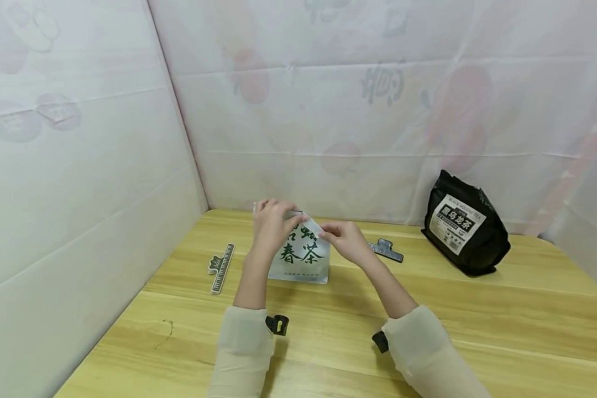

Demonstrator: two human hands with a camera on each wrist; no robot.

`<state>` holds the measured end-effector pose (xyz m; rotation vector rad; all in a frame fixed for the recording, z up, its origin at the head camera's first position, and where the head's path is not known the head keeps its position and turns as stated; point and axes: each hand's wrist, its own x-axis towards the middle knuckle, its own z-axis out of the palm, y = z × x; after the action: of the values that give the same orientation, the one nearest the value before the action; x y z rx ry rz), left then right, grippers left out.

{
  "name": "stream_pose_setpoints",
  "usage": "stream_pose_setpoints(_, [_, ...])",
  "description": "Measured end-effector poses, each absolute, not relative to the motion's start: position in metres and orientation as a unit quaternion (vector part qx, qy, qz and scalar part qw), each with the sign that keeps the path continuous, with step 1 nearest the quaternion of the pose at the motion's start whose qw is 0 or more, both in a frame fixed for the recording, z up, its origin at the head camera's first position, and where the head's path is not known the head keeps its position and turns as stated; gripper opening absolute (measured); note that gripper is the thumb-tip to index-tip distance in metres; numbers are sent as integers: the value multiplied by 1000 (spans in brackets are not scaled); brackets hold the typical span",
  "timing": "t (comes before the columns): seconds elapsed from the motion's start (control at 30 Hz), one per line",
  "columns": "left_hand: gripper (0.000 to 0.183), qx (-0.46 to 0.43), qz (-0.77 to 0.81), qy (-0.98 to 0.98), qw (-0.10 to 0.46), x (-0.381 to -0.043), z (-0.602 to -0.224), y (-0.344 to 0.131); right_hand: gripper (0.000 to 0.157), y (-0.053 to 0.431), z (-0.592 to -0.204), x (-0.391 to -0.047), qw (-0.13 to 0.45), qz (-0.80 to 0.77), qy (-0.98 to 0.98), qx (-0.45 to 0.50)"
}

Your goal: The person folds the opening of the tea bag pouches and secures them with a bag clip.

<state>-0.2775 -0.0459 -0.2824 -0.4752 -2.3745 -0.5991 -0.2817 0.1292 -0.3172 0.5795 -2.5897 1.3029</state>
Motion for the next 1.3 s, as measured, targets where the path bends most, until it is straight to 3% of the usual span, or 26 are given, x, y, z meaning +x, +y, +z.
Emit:
stream_pose_setpoints(0.27, [22, -178, -229, -905, 312, -280, -283, -46, 21, 133, -322, -283, 71, 443, -872, 197])
stream_pose_setpoints(0.6, [29, -170, -178, -927, 284, -283, -283, -43, 16, 128, -323, -283, 114, 418, -885, 172])
stream_pose_setpoints(0.83, [33, -176, -120, -927, 308, -281, -287, -43, 17, 126, -326, -283, 119, 426, -884, 151])
stream_pose_setpoints(1.3, [27, -214, -198, -896, 334, -274, -290, -51, 16, 126, -326, -281, 108, 444, -877, 148])
